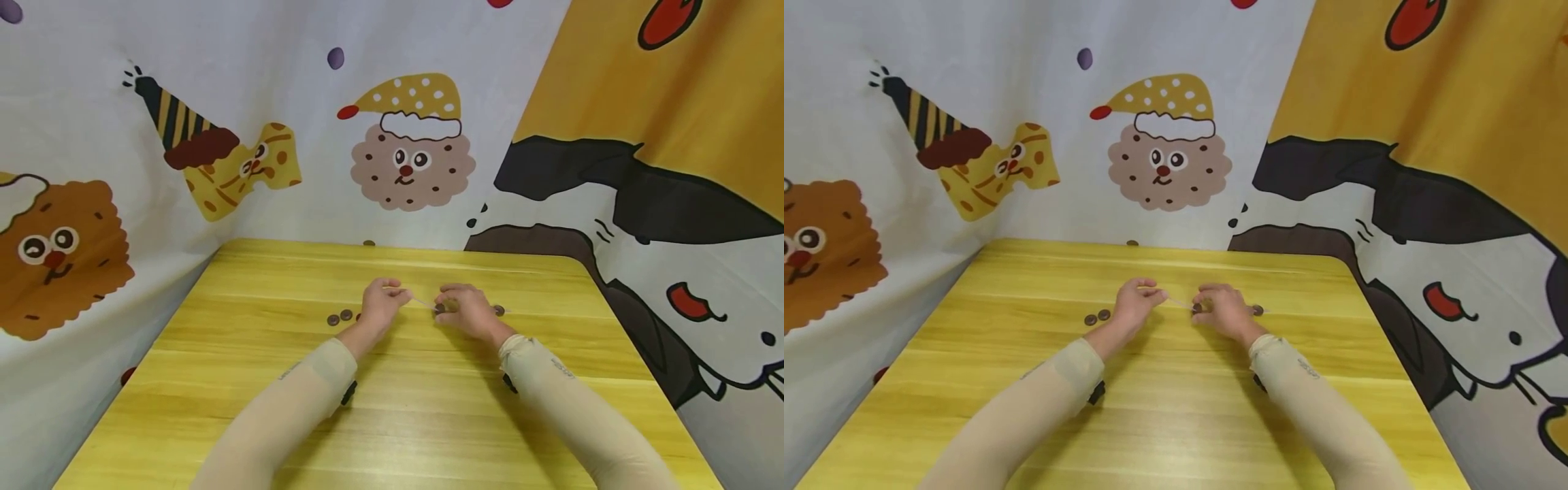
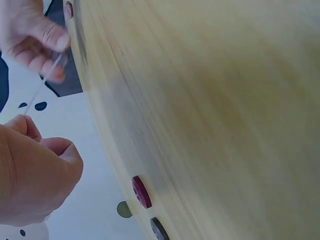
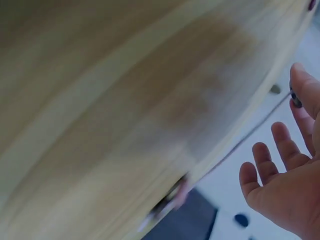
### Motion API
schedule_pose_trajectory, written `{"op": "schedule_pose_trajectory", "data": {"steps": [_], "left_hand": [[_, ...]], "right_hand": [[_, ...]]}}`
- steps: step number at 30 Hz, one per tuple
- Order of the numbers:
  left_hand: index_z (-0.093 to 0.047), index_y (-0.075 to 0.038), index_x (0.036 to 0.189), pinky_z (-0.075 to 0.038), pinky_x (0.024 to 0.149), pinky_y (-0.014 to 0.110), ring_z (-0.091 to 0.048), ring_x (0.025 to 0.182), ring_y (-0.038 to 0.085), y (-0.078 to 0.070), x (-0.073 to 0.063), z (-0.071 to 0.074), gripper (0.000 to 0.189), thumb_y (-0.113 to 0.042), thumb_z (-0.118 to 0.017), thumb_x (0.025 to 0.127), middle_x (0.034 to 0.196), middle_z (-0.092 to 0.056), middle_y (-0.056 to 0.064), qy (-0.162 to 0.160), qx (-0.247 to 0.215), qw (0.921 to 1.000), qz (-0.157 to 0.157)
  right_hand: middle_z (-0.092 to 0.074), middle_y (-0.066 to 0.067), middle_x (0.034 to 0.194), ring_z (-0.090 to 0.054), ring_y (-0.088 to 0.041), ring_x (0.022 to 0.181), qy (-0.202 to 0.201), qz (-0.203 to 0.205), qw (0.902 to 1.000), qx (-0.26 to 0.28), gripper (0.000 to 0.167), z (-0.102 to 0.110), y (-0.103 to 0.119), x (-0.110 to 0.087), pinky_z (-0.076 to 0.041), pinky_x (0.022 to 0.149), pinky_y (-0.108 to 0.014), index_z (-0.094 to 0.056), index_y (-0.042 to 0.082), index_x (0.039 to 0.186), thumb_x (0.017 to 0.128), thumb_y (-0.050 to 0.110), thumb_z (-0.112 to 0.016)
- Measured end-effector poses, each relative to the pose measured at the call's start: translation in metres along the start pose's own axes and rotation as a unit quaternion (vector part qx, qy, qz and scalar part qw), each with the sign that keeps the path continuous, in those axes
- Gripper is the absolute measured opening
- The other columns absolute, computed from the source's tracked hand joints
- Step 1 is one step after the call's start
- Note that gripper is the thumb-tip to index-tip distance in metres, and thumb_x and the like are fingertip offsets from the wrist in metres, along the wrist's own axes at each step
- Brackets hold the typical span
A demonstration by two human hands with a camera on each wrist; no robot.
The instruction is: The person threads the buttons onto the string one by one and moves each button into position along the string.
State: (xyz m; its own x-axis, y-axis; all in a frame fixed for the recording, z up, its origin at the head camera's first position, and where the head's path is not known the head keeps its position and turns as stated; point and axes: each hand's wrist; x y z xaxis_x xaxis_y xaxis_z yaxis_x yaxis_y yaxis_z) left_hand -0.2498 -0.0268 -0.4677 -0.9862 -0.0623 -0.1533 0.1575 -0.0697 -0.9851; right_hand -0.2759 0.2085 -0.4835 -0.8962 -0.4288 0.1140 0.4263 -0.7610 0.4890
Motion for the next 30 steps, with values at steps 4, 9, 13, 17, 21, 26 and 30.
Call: {"op": "schedule_pose_trajectory", "data": {"steps": [4,9,13,17,21,26,30], "left_hand": [[-0.066,-0.007,0.125,-0.057,0.086,0.036,-0.072,0.108,0.027,0.0,0.0,0.002,0.03,-0.015,-0.079,0.099,0.116,-0.076,0.012,-0.008,-0.003,1.0,-0.003],[-0.066,-0.008,0.125,-0.055,0.085,0.032,-0.072,0.11,0.027,-0.001,-0.001,0.004,0.03,-0.016,-0.079,0.099,0.117,-0.075,0.012,-0.017,-0.011,0.9998,-0.004],[-0.065,-0.008,0.125,-0.055,0.088,0.034,-0.072,0.111,0.027,-0.001,-0.001,0.005,0.03,-0.016,-0.079,0.099,0.118,-0.075,0.011,-0.015,-0.018,0.9997,-0.002],[-0.064,-0.008,0.126,-0.054,0.088,0.034,-0.071,0.112,0.027,-0.001,-0.002,0.005,0.031,-0.017,-0.078,0.1,0.118,-0.075,0.011,-0.012,-0.018,0.9998,-0.001],[-0.062,-0.003,0.132,-0.052,0.087,0.034,-0.071,0.114,0.027,-0.001,-0.003,0.005,0.037,-0.018,-0.077,0.101,0.119,-0.074,0.011,-0.013,-0.016,0.9998,0.0],[-0.064,-0.004,0.128,-0.053,0.085,0.032,-0.07,0.112,0.027,-0.001,-0.004,0.004,0.034,-0.018,-0.078,0.1,0.118,-0.074,0.012,-0.016,-0.021,0.9997,-0.001],[-0.065,-0.008,0.121,-0.053,0.083,0.031,-0.07,0.111,0.026,0.0,-0.004,0.002,0.027,-0.017,-0.078,0.1,0.117,-0.073,0.011,-0.017,-0.026,0.9995,-0.002]], "right_hand": [[-0.06,-0.022,0.154,-0.052,-0.051,0.143,0.008,-0.025,0.9997,-0.003,0.036,0.014,-0.029,-0.01,-0.034,0.12,-0.073,-0.079,0.01,0.124,0.091,0.023,-0.088],[-0.057,-0.024,0.155,-0.065,-0.043,0.131,0.025,-0.069,0.9971,0.02,0.035,0.03,-0.06,-0.024,-0.053,0.109,-0.061,-0.078,0.008,0.126,0.094,0.021,-0.085],[-0.058,-0.025,0.152,-0.065,-0.041,0.13,0.031,-0.09,0.9947,0.039,0.034,0.039,-0.074,-0.032,-0.055,0.107,-0.057,-0.077,0.006,0.125,0.095,0.019,-0.084],[-0.059,-0.024,0.152,-0.059,-0.045,0.137,0.036,-0.099,0.9936,0.042,0.035,0.045,-0.081,-0.036,-0.051,0.112,-0.061,-0.076,0.007,0.127,0.096,0.022,-0.083],[-0.06,-0.023,0.151,-0.058,-0.045,0.136,0.046,-0.107,0.9913,0.062,0.037,0.046,-0.085,-0.037,-0.05,0.112,-0.062,-0.074,0.008,0.129,0.097,0.022,-0.082],[-0.064,-0.021,0.146,-0.059,-0.044,0.136,0.053,-0.116,0.9891,0.073,0.042,0.048,-0.086,-0.038,-0.049,0.113,-0.062,-0.071,0.007,0.134,0.096,0.022,-0.083],[-0.06,-0.022,0.152,-0.051,-0.046,0.145,0.059,-0.14,0.9852,0.08,0.06,0.049,-0.084,-0.036,-0.045,0.117,-0.064,-0.062,0.006,0.147,0.097,0.031,-0.082]]}}
Point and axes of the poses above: each hand's wrist, its own x-axis towards the middle knuckle, its own z-axis out of the back of the hand, y = z × x
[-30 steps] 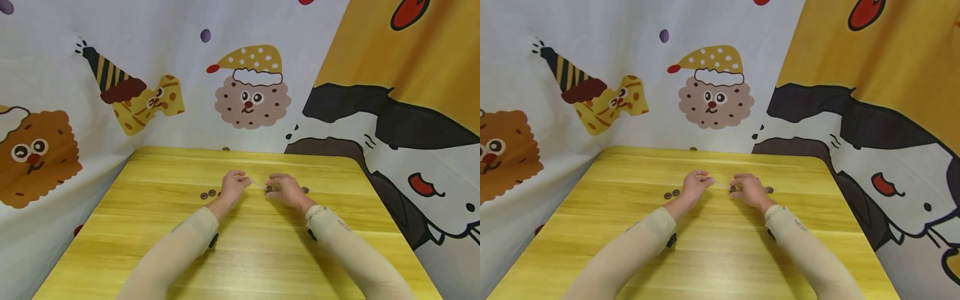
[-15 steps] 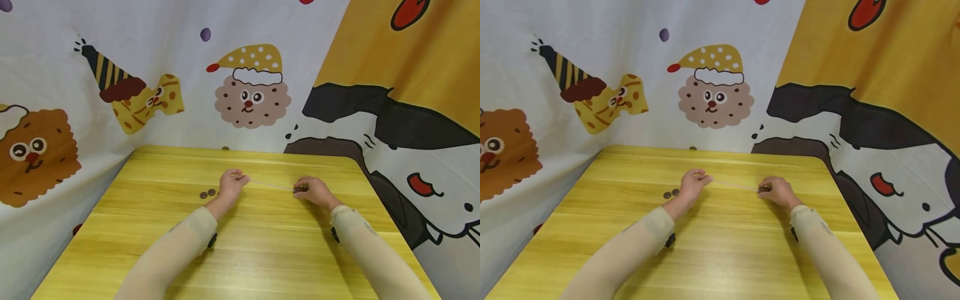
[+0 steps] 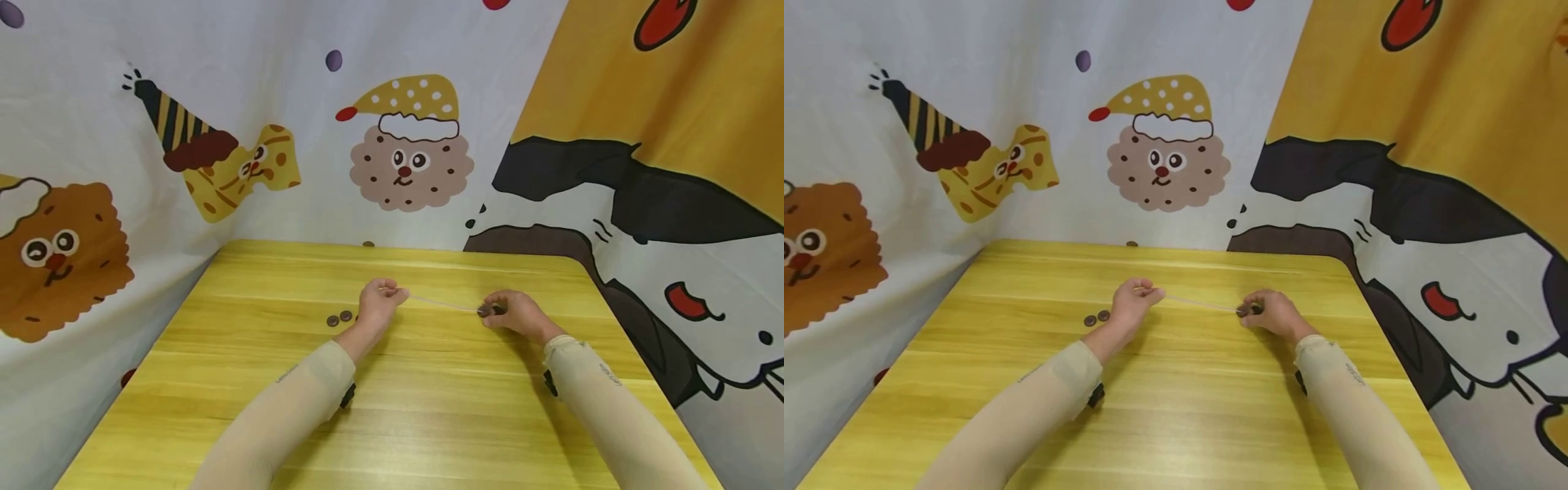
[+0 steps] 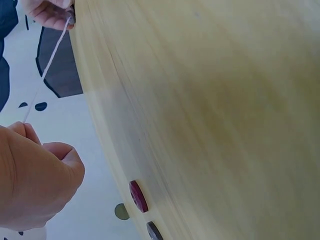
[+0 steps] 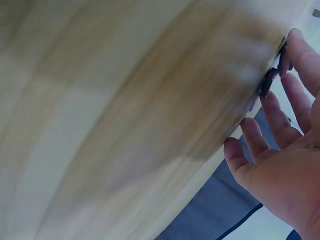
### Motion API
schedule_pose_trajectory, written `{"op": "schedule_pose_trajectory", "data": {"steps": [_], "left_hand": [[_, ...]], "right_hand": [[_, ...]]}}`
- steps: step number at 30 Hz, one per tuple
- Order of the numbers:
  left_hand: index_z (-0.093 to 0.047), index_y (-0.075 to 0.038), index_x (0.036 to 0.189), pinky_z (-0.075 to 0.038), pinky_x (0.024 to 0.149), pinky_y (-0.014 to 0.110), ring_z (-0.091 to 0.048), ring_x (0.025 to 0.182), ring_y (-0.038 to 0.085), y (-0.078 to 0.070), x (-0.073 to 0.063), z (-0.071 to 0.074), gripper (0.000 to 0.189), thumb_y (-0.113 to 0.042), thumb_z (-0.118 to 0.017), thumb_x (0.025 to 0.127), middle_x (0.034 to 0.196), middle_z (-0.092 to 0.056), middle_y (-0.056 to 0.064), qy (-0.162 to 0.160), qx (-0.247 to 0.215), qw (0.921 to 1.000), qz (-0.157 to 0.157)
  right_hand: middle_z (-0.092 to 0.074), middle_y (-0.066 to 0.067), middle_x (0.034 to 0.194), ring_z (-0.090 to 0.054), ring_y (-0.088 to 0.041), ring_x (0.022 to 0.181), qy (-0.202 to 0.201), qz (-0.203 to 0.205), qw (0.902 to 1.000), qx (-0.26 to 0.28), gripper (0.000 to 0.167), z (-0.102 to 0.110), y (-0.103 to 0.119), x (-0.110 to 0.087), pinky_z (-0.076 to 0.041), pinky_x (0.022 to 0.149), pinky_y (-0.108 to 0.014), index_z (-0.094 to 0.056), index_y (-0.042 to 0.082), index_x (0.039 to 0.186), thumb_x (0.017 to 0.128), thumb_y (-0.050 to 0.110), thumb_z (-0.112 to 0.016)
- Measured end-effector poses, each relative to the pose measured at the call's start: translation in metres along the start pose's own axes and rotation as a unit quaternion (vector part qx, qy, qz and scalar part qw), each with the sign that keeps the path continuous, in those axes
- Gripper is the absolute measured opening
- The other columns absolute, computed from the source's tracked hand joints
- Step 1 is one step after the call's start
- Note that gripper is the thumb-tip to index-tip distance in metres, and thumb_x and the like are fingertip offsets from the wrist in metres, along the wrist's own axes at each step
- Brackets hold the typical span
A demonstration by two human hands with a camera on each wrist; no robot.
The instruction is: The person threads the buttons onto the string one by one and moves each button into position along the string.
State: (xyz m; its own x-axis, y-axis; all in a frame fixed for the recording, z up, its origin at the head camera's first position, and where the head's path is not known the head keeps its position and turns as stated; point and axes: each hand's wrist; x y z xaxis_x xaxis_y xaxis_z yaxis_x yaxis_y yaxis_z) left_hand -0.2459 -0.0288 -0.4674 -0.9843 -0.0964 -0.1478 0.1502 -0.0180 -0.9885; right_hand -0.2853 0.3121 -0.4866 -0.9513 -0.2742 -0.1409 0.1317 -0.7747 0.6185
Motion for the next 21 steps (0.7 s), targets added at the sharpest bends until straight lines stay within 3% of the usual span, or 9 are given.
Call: {"op": "schedule_pose_trajectory", "data": {"steps": [3,7,12,17,21], "left_hand": [[-0.065,-0.007,0.12,-0.053,0.084,0.032,-0.07,0.111,0.025,0.001,0.0,-0.002,0.027,-0.017,-0.078,0.1,0.116,-0.074,0.011,0.001,-0.005,1.0,-0.001],[-0.064,-0.005,0.122,-0.056,0.09,0.035,-0.071,0.109,0.025,0.003,0.001,-0.005,0.029,-0.017,-0.079,0.1,0.114,-0.074,0.011,0.0,-0.014,0.9999,-0.004],[-0.064,-0.003,0.123,-0.057,0.092,0.037,-0.07,0.106,0.024,0.004,0.003,-0.008,0.031,-0.016,-0.078,0.099,0.115,-0.074,0.011,-0.002,-0.023,0.9997,-0.005],[-0.063,-0.001,0.121,-0.058,0.097,0.05,-0.068,0.095,0.02,0.006,0.002,-0.012,0.029,-0.014,-0.078,0.1,0.109,-0.074,0.011,-0.004,-0.041,0.9991,-0.005],[-0.063,-0.001,0.119,-0.056,0.102,0.054,-0.065,0.092,0.019,0.009,0.002,-0.013,0.027,-0.012,-0.077,0.099,0.105,-0.072,0.009,-0.015,-0.056,0.9983,0.001]], "right_hand": [[-0.057,-0.022,0.156,-0.049,-0.047,0.147,-0.01,0.006,0.9999,0.009,0.067,-0.003,0.009,0.003,-0.044,0.118,-0.063,-0.056,0.005,0.152,0.1,0.041,-0.077],[-0.059,-0.019,0.155,-0.051,-0.044,0.146,-0.02,0.048,0.9978,0.042,0.067,-0.017,0.044,0.011,-0.042,0.12,-0.064,-0.056,0.005,0.152,0.103,0.047,-0.071],[-0.066,-0.015,0.146,-0.059,-0.035,0.14,0.025,0.1,0.9888,0.108,0.059,-0.048,0.098,0.025,-0.04,0.122,-0.063,-0.055,0.009,0.152,0.105,0.04,-0.071],[-0.076,-0.011,0.125,-0.072,-0.028,0.116,0.048,0.12,0.9798,0.153,0.051,-0.073,0.12,0.032,-0.059,0.099,-0.045,-0.061,0.008,0.145,0.105,0.039,-0.071],[-0.078,-0.007,0.116,-0.074,-0.024,0.106,0.026,0.111,0.9794,0.167,0.034,-0.081,0.121,0.033,-0.059,0.087,-0.033,-0.072,0.013,0.13,0.105,0.037,-0.072]]}}
Point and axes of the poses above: each hand's wrist, its own x-axis towards the middle knuckle, its own z-axis out of the back of the hand, y = z × x
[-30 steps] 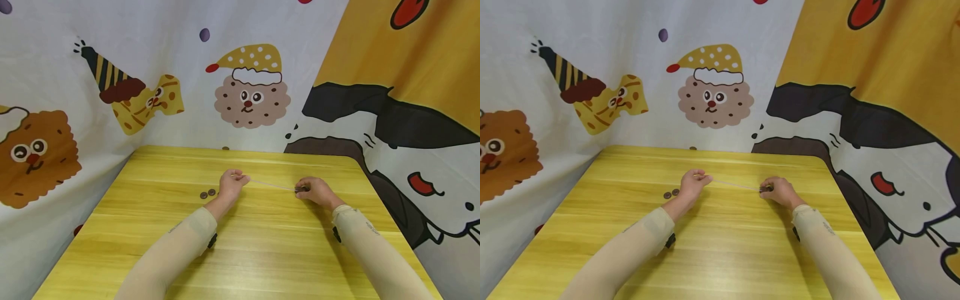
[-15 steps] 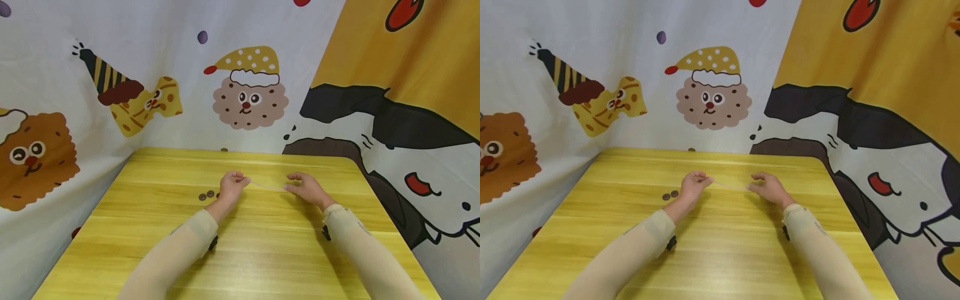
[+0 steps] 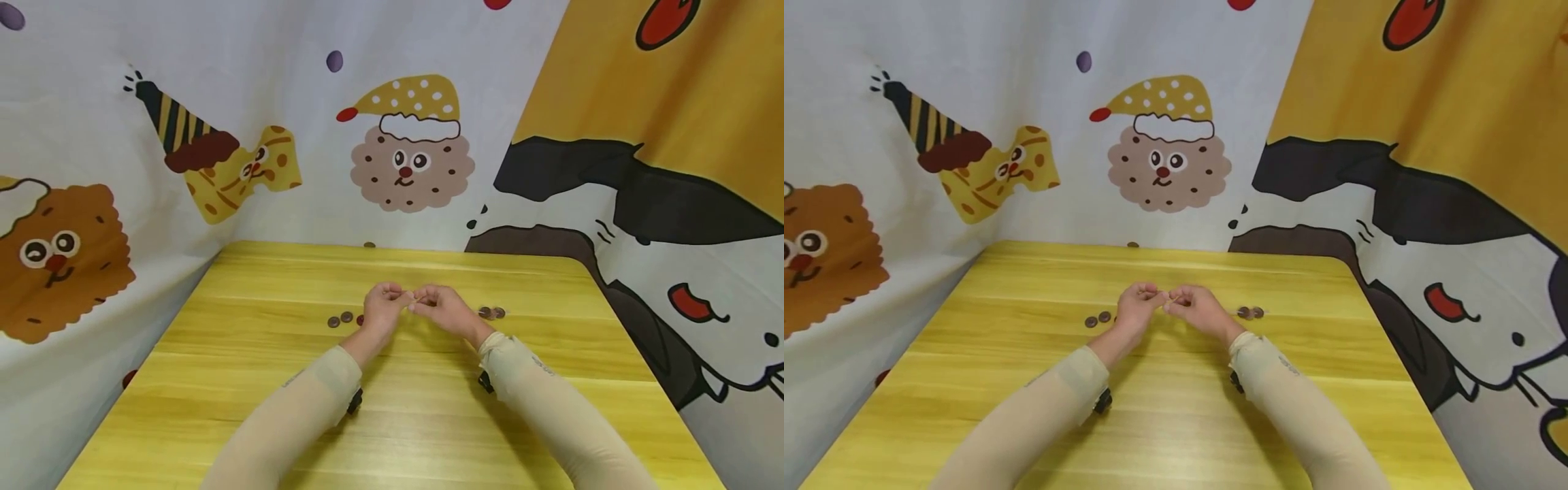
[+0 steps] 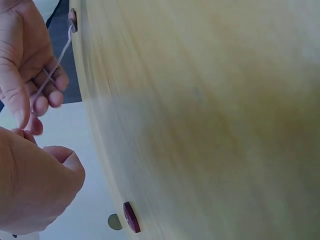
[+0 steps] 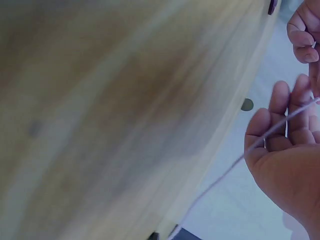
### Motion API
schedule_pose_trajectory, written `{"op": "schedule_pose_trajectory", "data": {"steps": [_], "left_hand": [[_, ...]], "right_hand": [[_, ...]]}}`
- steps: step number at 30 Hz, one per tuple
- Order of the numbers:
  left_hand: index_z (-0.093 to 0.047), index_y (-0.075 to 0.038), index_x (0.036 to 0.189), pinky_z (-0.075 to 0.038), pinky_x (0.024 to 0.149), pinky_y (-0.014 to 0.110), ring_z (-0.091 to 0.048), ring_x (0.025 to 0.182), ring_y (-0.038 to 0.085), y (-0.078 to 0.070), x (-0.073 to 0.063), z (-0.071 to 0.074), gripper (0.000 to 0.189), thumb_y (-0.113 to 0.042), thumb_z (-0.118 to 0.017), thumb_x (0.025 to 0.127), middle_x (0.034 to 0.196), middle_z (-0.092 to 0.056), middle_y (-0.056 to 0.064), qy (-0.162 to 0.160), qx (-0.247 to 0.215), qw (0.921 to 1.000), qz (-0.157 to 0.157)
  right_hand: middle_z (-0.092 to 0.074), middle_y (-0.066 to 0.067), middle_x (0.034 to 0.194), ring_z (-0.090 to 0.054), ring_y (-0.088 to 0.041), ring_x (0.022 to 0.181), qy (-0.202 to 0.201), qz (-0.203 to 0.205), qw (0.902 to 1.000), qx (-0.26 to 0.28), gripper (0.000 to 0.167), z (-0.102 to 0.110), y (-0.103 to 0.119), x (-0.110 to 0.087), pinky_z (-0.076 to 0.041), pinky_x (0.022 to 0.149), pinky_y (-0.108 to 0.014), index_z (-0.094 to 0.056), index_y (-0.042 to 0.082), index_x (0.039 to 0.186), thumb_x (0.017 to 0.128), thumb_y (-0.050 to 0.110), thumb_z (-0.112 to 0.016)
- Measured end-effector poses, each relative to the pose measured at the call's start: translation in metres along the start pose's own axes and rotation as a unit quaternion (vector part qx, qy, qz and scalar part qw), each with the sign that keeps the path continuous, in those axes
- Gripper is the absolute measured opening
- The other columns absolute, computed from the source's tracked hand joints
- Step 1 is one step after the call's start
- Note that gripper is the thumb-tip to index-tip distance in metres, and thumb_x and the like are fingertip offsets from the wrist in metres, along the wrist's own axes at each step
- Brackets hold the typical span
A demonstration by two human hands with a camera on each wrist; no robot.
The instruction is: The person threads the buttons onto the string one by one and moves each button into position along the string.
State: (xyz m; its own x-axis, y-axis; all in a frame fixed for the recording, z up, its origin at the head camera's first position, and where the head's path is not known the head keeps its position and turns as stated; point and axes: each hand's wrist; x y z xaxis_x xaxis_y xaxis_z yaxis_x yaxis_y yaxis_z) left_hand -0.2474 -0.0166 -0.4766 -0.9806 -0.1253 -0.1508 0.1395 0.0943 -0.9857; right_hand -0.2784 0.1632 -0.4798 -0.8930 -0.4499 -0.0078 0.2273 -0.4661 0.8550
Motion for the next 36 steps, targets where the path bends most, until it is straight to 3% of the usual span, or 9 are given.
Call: {"op": "schedule_pose_trajectory", "data": {"steps": [10,13,15,19,23,27,31,33,36], "left_hand": [[-0.065,-0.006,0.115,-0.055,0.086,0.035,-0.063,0.093,0.018,0.001,0.001,0.003,0.025,-0.018,-0.08,0.098,0.106,-0.068,0.007,-0.006,0.012,0.9999,-0.001],[-0.068,-0.008,0.117,-0.052,0.082,0.029,-0.063,0.094,0.017,-0.005,0.005,0.016,0.026,-0.025,-0.077,0.101,0.109,-0.07,0.008,0.001,0.07,0.997,-0.033],[-0.07,-0.008,0.123,-0.053,0.08,0.03,-0.064,0.097,0.02,-0.01,0.01,0.032,0.029,-0.029,-0.074,0.103,0.115,-0.072,0.009,0.011,0.133,0.9889,-0.065],[-0.07,-0.01,0.133,-0.058,0.093,0.041,-0.067,0.111,0.027,-0.017,0.021,0.072,0.033,-0.029,-0.07,0.106,0.126,-0.075,0.008,0.042,0.274,0.9531,-0.121],[-0.067,-0.011,0.14,-0.055,0.108,0.05,-0.066,0.128,0.031,-0.02,0.028,0.103,0.038,-0.021,-0.074,0.104,0.129,-0.077,0.006,0.097,0.39,0.9041,-0.145],[-0.065,-0.011,0.144,-0.044,0.119,0.059,-0.061,0.134,0.035,-0.016,0.029,0.117,0.05,-0.022,-0.081,0.098,0.132,-0.077,0.005,0.153,0.473,0.8544,-0.152],[-0.065,-0.013,0.144,-0.034,0.121,0.063,-0.06,0.129,0.034,-0.008,0.027,0.118,0.057,-0.029,-0.086,0.093,0.129,-0.079,0.001,0.173,0.542,0.8042,-0.174],[-0.066,-0.013,0.143,-0.038,0.119,0.061,-0.062,0.124,0.032,-0.005,0.025,0.117,0.058,-0.03,-0.087,0.092,0.126,-0.08,0.0,0.17,0.561,0.7894,-0.183],[-0.067,-0.013,0.141,-0.04,0.117,0.059,-0.064,0.121,0.031,-0.003,0.023,0.114,0.057,-0.029,-0.088,0.091,0.123,-0.081,-0.001,0.163,0.569,0.7849,-0.184]], "right_hand": [[-0.08,-0.009,0.113,-0.071,-0.026,0.101,-0.053,-0.012,0.9985,0.012,0.033,0.004,-0.009,-0.004,-0.057,0.086,-0.035,-0.079,0.008,0.12,0.105,0.036,-0.071],[-0.08,-0.009,0.114,-0.072,-0.028,0.104,-0.049,-0.015,0.9986,0.014,0.037,0.005,-0.008,-0.005,-0.059,0.089,-0.038,-0.079,0.006,0.122,0.104,0.038,-0.072],[-0.08,-0.01,0.116,-0.072,-0.03,0.106,-0.046,-0.017,0.9986,0.019,0.038,0.005,-0.006,-0.005,-0.059,0.09,-0.041,-0.079,0.006,0.122,0.104,0.039,-0.072],[-0.08,-0.007,0.118,-0.07,-0.034,0.107,-0.043,-0.024,0.9987,0.016,0.038,0.008,-0.005,-0.007,-0.056,0.087,-0.04,-0.079,0.007,0.121,0.103,0.04,-0.073],[-0.08,-0.005,0.117,-0.071,-0.036,0.107,-0.045,-0.026,0.9987,0.003,0.035,0.01,-0.007,-0.009,-0.056,0.086,-0.037,-0.08,0.007,0.12,0.104,0.038,-0.073],[-0.08,-0.006,0.116,-0.073,-0.033,0.108,-0.044,-0.023,0.9987,-0.011,0.034,0.011,-0.009,-0.01,-0.057,0.087,-0.036,-0.08,0.007,0.12,0.104,0.036,-0.072],[-0.081,-0.004,0.114,-0.073,-0.029,0.107,-0.039,-0.026,0.9988,-0.015,0.033,0.01,-0.007,-0.012,-0.059,0.09,-0.038,-0.08,0.007,0.121,0.104,0.035,-0.073],[-0.081,-0.004,0.113,-0.074,-0.029,0.107,-0.035,-0.027,0.9989,-0.013,0.033,0.009,-0.006,-0.013,-0.06,0.091,-0.04,-0.08,0.006,0.121,0.104,0.034,-0.073],[-0.081,-0.008,0.114,-0.073,-0.032,0.108,-0.031,-0.025,0.9992,-0.008,0.033,0.008,-0.006,-0.014,-0.06,0.091,-0.042,-0.079,0.005,0.121,0.104,0.033,-0.073]]}}
Point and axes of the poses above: each hand's wrist, its own x-axis towards the middle knuckle, its own z-axis out of the back of the hand, y = z × x
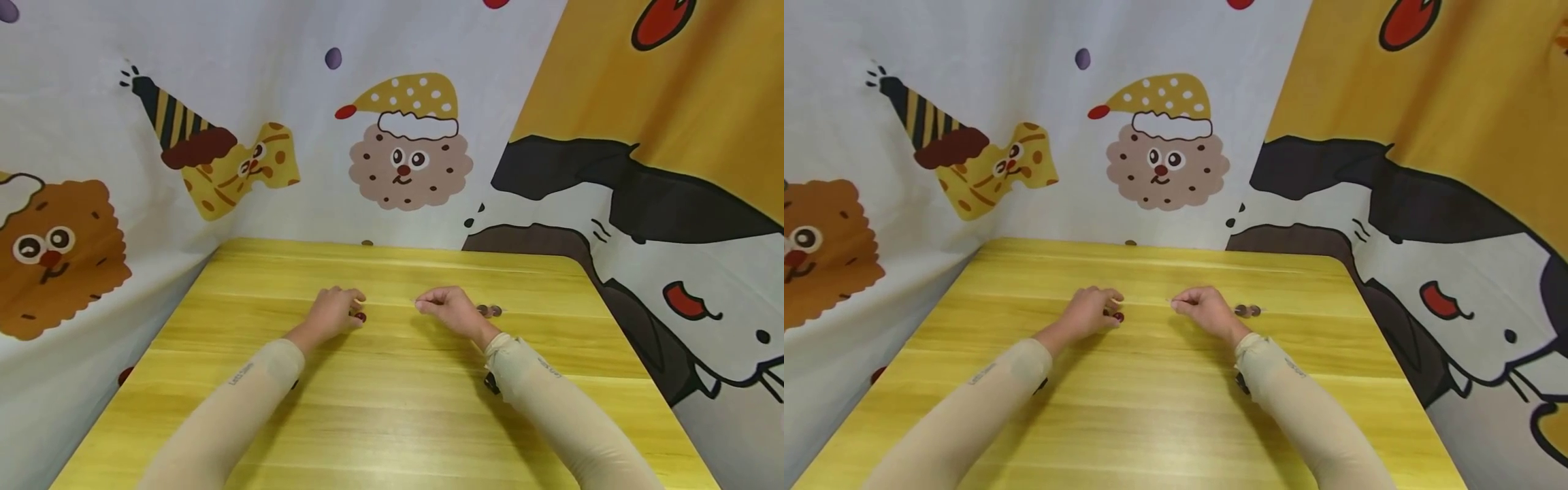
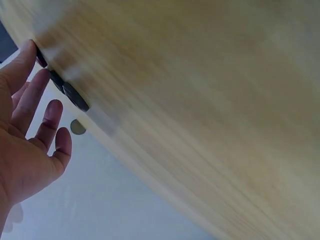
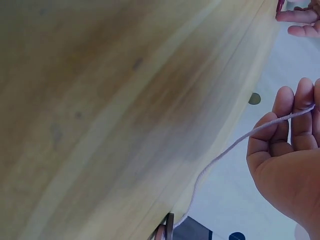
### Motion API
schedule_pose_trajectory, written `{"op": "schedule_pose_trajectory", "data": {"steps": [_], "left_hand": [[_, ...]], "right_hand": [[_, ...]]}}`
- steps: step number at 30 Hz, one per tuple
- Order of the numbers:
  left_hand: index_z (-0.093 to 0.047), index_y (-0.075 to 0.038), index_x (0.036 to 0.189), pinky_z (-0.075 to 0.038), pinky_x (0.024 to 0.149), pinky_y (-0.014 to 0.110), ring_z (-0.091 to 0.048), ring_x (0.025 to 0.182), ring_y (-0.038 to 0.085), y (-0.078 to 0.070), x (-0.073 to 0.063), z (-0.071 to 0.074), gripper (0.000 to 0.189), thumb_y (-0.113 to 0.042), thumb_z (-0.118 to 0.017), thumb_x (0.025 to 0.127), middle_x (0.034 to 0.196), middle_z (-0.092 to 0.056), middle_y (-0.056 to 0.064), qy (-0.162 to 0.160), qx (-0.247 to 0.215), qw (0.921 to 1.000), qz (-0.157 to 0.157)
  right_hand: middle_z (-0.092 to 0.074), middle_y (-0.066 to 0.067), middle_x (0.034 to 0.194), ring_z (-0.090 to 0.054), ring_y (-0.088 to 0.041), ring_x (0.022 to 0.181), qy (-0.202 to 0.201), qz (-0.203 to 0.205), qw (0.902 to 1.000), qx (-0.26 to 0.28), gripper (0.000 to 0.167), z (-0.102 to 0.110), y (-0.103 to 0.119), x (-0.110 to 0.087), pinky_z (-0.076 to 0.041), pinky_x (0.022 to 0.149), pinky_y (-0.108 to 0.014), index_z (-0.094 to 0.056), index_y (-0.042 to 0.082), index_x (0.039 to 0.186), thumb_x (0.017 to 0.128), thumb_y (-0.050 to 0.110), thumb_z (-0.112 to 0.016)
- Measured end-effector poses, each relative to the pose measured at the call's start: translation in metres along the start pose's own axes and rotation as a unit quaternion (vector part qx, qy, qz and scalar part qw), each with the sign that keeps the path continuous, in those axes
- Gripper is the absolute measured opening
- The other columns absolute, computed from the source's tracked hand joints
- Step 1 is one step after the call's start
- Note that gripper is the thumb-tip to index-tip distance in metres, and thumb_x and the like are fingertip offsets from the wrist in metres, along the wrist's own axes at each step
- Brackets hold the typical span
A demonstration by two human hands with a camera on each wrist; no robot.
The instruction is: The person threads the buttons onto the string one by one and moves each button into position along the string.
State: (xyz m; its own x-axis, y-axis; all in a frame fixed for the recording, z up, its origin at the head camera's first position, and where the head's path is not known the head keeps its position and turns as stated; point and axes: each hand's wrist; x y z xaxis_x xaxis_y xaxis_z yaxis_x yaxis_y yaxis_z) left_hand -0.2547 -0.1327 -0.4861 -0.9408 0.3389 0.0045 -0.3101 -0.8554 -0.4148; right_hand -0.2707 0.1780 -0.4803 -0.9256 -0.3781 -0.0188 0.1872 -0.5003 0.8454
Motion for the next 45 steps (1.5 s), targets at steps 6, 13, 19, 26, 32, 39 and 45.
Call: {"op": "schedule_pose_trajectory", "data": {"steps": [6,13,19,26,32,39,45], "left_hand": [[-0.069,-0.013,0.139,-0.041,0.117,0.061,-0.064,0.121,0.032,-0.003,0.001,-0.001,0.053,-0.026,-0.087,0.091,0.119,-0.082,-0.001,-0.006,0.003,1.0,0.002],[-0.077,-0.012,0.129,-0.047,0.113,0.058,-0.066,0.118,0.033,-0.005,0.002,-0.004,0.042,-0.027,-0.087,0.091,0.118,-0.081,0.005,-0.011,0.031,0.9994,-0.006],[-0.085,-0.02,0.1,-0.05,0.112,0.053,-0.073,0.111,0.028,-0.002,0.002,-0.007,0.012,-0.028,-0.087,0.091,0.106,-0.083,-0.001,-0.03,-0.004,0.9994,0.014],[-0.085,-0.014,0.112,-0.059,0.076,0.036,-0.074,0.094,0.023,-0.007,0.004,-0.004,0.021,-0.03,-0.079,0.1,0.115,-0.082,0.007,-0.084,-0.233,0.9627,0.11],[-0.082,-0.01,0.121,-0.055,0.11,0.049,-0.067,0.129,0.033,-0.034,0.014,-0.009,0.03,-0.031,-0.079,0.1,0.133,-0.076,0.014,-0.106,-0.465,0.8616,0.173],[-0.083,-0.011,0.117,-0.055,0.112,0.05,-0.068,0.129,0.03,-0.063,0.02,-0.023,0.026,-0.031,-0.079,0.1,0.13,-0.078,0.01,-0.117,-0.495,0.844,0.17],[-0.084,-0.012,0.114,-0.056,0.11,0.05,-0.071,0.125,0.029,-0.074,0.021,-0.027,0.024,-0.031,-0.08,0.099,0.125,-0.079,0.008,-0.122,-0.481,0.8536,0.158]], "right_hand": [[-0.08,-0.014,0.116,-0.074,-0.035,0.107,0.002,0.006,1.0,0.001,0.032,-0.001,0.001,0.0,-0.06,0.09,-0.043,-0.08,0.005,0.12,0.104,0.032,-0.073],[-0.081,-0.007,0.115,-0.074,-0.027,0.106,0.005,-0.001,1.0,-0.004,0.033,-0.002,-0.001,0.0,-0.06,0.087,-0.034,-0.08,0.007,0.12,0.103,0.034,-0.074],[-0.081,-0.001,0.112,-0.074,-0.02,0.101,0.004,0.0,1.0,-0.006,0.032,-0.004,-0.003,0.0,-0.059,0.086,-0.034,-0.081,0.009,0.119,0.103,0.035,-0.074],[-0.082,0.0,0.112,-0.073,-0.016,0.099,-0.001,-0.002,1.0,-0.007,0.032,-0.005,-0.001,0.0,-0.059,0.086,-0.033,-0.081,0.009,0.118,0.102,0.035,-0.075],[-0.081,-0.002,0.117,-0.074,-0.022,0.11,-0.006,-0.02,0.9998,0.001,0.036,-0.007,0.009,0.0,-0.06,0.098,-0.044,-0.081,0.011,0.122,0.104,0.041,-0.072],[-0.082,-0.001,0.112,-0.075,-0.022,0.11,-0.027,-0.031,0.9991,0.004,0.038,-0.01,0.019,0.002,-0.058,0.103,-0.051,-0.08,0.011,0.122,0.104,0.043,-0.071],[-0.082,-0.001,0.11,-0.074,-0.02,0.109,-0.037,-0.037,0.9986,0.003,0.038,-0.009,0.022,0.001,-0.058,0.104,-0.052,-0.081,0.009,0.121,0.104,0.042,-0.071]]}}
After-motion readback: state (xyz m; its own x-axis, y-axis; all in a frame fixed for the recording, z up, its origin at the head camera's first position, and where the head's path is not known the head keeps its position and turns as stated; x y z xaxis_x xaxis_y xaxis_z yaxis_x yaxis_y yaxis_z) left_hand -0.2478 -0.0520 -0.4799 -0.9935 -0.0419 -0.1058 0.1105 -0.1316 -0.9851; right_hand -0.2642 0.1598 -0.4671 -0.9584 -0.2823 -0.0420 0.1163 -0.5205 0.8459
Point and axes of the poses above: each hand's wrist, its own x-axis towards the middle knuckle, its own z-axis out of the back of the hand, y = z × x
